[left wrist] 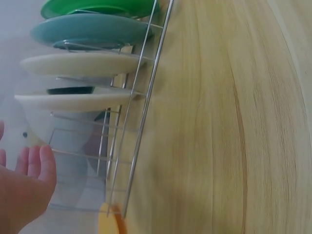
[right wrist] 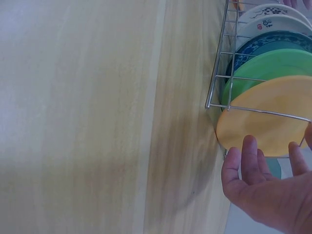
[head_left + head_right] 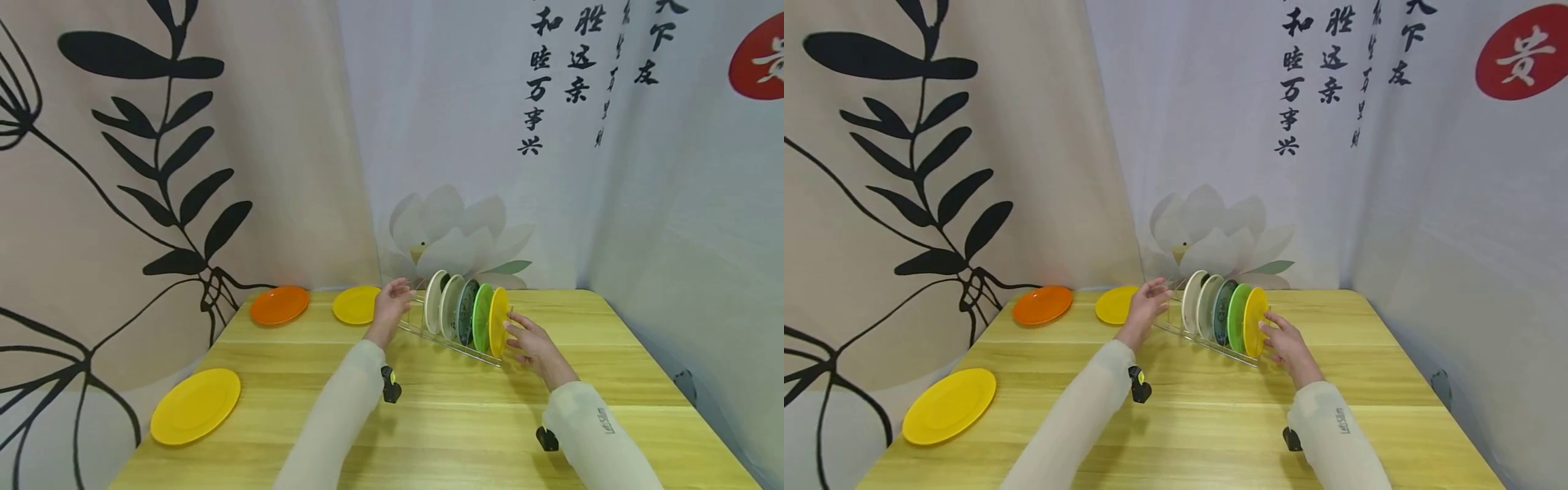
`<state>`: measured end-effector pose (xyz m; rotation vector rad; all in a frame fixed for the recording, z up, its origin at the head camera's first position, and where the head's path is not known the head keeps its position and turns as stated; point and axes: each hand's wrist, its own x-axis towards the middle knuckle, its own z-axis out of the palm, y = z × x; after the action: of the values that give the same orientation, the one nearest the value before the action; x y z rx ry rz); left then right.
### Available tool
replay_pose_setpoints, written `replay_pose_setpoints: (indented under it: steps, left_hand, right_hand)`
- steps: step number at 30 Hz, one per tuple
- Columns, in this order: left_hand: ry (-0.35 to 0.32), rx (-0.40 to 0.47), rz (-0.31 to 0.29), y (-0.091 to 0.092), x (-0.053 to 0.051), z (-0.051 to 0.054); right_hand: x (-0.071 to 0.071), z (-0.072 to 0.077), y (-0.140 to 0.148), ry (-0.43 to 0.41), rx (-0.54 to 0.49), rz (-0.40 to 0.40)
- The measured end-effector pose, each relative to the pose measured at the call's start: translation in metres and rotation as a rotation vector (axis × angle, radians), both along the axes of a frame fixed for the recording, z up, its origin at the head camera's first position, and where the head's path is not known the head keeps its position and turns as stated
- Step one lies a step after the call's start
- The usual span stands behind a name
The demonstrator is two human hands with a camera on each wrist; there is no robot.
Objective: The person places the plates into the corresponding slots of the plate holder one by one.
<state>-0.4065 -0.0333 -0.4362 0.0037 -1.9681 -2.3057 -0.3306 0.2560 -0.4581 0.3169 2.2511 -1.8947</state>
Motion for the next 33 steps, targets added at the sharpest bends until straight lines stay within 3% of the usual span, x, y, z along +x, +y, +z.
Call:
replay_pose_setpoints:
  steps: [16,33]
  left_hand:
    - [-0.019,-0.008,0.092,-0.060,0.009,0.007]
    - [-0.085,0.043,0.348,-0.156,0.038,-0.005]
  right_hand:
    - [0.000,0.001,0.001,0.001,-0.010,0.000]
    - [-0.001,-0.001,0.001,0.002,-0.013,-0.011]
